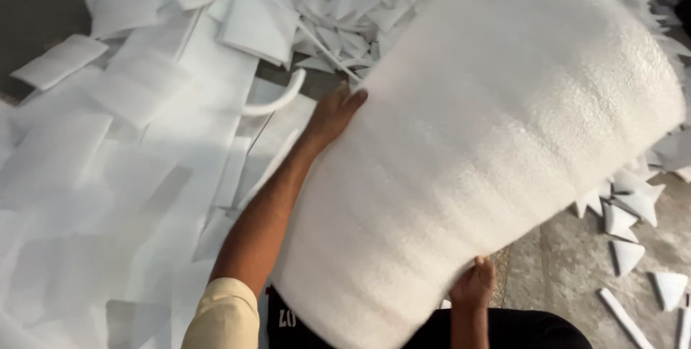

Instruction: The person sits on the floor and uses a red utility knife to cut white foam sheets into smaller pieces. They repeatedly pick up a sheet, score it diagonally, and separate the pieces, discarding the offcuts to the side.

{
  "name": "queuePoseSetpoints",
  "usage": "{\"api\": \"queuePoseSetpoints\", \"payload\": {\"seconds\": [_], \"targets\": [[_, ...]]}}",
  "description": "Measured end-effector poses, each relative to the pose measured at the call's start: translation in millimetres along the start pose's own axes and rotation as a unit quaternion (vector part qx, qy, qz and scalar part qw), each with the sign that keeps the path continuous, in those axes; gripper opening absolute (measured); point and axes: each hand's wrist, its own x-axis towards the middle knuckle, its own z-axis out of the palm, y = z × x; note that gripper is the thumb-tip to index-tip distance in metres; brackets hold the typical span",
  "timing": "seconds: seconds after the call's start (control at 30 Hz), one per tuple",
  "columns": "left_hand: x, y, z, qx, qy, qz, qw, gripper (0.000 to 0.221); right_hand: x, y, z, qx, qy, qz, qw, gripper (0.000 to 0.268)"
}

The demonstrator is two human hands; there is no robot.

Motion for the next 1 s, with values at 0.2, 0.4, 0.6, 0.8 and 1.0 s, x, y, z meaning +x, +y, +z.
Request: {"api": "queuePoseSetpoints", "payload": {"seconds": [0.2,0.4,0.6,0.8,1.0], "targets": [[26,165,-62,0.259,0.095,0.357,0.892,0.07,36,-69,61,-0.453,0.199,-0.109,0.862,0.086],[-12,284,-63,0.429,-0.008,0.523,0.737,0.064,80,-142,94,-0.553,0.107,-0.279,0.777,0.11],[-42,272,3,0.492,-0.024,0.492,0.718,0.064,88,-113,66,-0.45,0.065,-0.165,0.875,0.063],[-9,231,37,0.558,0.061,0.345,0.752,0.061,41,-89,53,-0.318,0.199,-0.244,0.894,0.019],[32,247,-45,0.535,0.2,0.383,0.726,0.051,4,-179,24,-0.281,0.253,-0.397,0.837,0.017]]}}
